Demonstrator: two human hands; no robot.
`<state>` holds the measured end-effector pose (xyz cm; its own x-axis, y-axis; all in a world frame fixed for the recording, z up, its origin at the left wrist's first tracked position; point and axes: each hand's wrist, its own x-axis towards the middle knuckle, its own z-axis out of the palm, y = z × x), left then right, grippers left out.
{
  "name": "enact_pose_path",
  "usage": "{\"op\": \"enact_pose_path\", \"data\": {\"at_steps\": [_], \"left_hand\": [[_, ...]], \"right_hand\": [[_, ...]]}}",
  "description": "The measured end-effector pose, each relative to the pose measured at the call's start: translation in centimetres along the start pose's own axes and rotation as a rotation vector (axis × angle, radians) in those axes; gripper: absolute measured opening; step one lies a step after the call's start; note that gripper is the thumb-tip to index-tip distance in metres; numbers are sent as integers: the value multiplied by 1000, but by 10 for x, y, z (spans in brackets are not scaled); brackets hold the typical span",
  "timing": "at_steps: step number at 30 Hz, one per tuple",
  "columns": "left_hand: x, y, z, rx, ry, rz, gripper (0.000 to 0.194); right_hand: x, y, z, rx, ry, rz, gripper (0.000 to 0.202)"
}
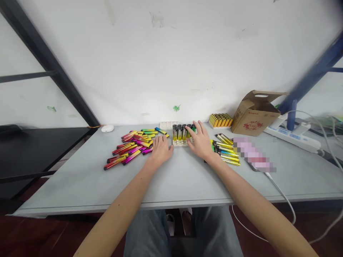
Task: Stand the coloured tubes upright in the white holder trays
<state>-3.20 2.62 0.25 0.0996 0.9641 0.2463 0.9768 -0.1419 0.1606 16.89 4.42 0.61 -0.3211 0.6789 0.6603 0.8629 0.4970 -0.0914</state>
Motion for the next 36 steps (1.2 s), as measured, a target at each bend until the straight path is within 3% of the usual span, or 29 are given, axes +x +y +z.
{"op": "enact_pose_path", "data": {"at_steps": [5, 9, 12, 15, 18, 21, 25, 30, 33, 36], "left_hand": [[0, -1, 1, 11, -3, 9, 39], [-1, -2, 0, 18, -12, 21, 38], [0, -2, 0, 26, -14, 15, 39], [0, -1, 1, 24, -5, 18, 40], [0, -1, 0, 21, -3, 13, 38], [0, -1, 0, 7, -11, 9, 38], [0, -1, 0, -16, -20, 9, 38], [1, -2, 1, -34, -29, -8, 42], [1, -1, 0, -39, -39, -13, 43], [1, -1, -1, -53, -53, -17, 42]], "right_hand": [[1, 3, -2, 57, 14, 33, 51], [6, 26, -9, 154, 104, 136, 45], [8, 58, -19, 224, 132, 285, 38], [4, 90, -31, 200, 5, 525, 34], [-3, 107, -37, 60, -66, 717, 31], [-7, 106, -35, -61, -159, 805, 31], [-6, 93, -29, -99, -267, 740, 29], [-3, 89, -33, -96, -194, 712, 35], [-3, 89, -38, -132, -239, 798, 34], [-3, 86, -37, -136, -273, 794, 30]]}}
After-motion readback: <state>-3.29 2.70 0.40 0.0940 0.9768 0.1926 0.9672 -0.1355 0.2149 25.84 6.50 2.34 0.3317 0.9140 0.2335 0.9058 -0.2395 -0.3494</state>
